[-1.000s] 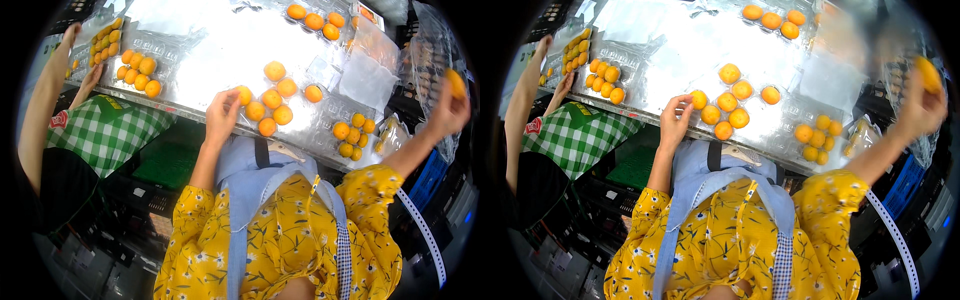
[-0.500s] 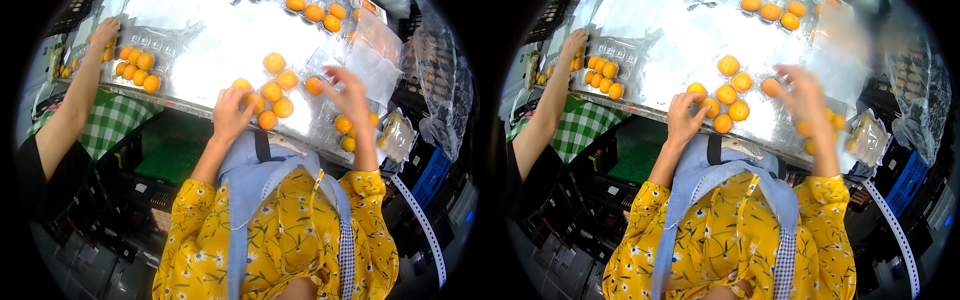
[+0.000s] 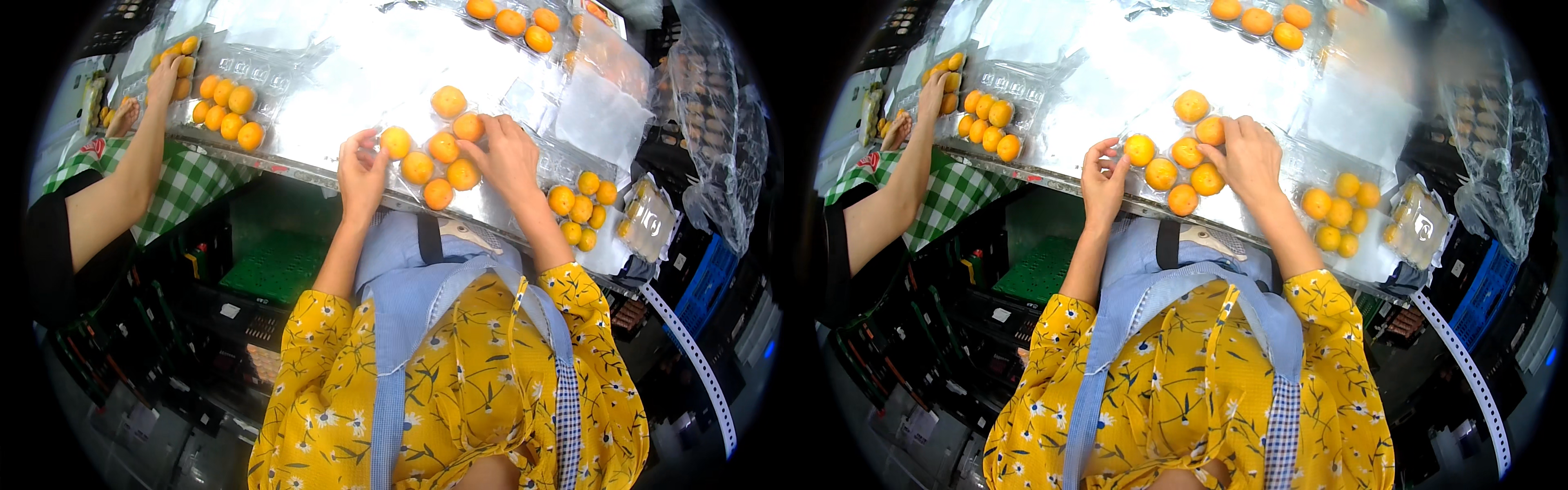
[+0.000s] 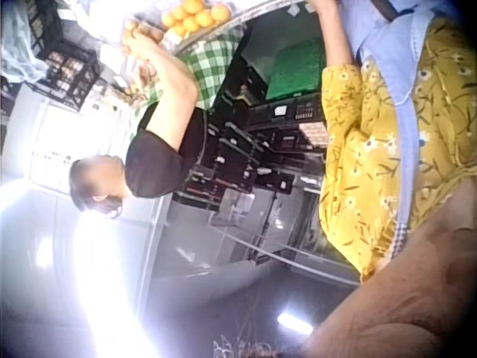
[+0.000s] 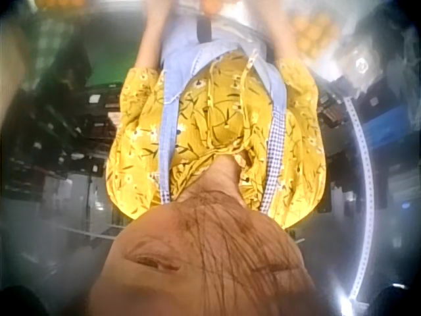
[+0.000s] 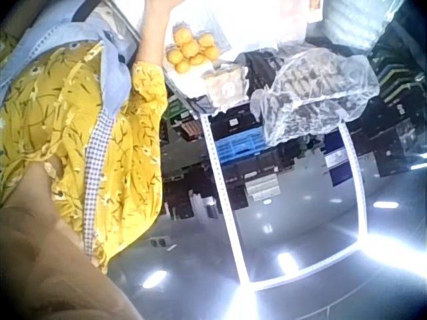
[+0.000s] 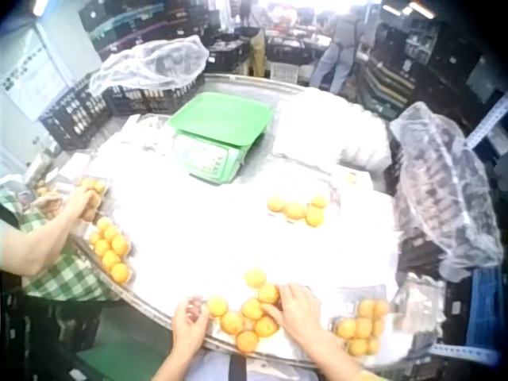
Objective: The person arranges oranges on a metal table, places them into clear plastic bags, and seals the bags. They also handle small white labels and place them on the packaged fruit. The person works alongside another individual who performs similar packaging tasks.
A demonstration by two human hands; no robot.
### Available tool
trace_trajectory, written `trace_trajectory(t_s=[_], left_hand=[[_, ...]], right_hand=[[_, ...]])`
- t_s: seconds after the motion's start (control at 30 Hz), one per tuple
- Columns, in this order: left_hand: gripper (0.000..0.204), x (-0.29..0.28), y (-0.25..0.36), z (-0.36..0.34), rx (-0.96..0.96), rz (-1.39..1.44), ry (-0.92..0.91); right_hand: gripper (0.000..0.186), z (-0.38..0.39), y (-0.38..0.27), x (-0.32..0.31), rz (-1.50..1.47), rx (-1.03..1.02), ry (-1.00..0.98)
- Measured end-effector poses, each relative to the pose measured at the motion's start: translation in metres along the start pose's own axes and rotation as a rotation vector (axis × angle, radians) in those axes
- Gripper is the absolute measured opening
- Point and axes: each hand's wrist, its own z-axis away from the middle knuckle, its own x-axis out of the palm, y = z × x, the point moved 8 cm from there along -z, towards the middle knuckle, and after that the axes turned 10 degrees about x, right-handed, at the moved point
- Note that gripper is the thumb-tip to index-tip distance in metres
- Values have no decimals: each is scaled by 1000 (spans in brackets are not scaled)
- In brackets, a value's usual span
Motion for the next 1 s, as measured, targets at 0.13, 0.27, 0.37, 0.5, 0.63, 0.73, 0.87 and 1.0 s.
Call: trace_trajectory(t_s=[0.13, 0.27, 0.37, 0.5, 0.63, 0.73, 0.87, 1.0], left_hand=[[31, 5, 5, 4, 15, 35, -27], [34, 15, 12, 8, 37, 119, -82], [40, 32, 38, 12, -38, 384, -201], [52, 57, 80, 20, -95, 758, -404], [54, 53, 94, 18, -53, 750, -401], [55, 44, 98, 14, 28, 530, -373], [52, 36, 111, 15, 197, 352, -298], [49, 30, 123, 18, 410, 148, -265]], right_hand=[[40, -6, 5, 13, 49, 58, -30], [40, -7, 8, 8, -115, 79, -83], [41, -1, -5, -16, -444, 56, -162], [46, 14, -31, -41, -701, -69, -154], [41, 16, -29, -42, -924, -3, -177], [25, 22, -12, -27, -1185, 230, -228], [9, 33, 14, -12, -1125, 387, -238], [9, 34, 21, -9, -932, 391, -290]])
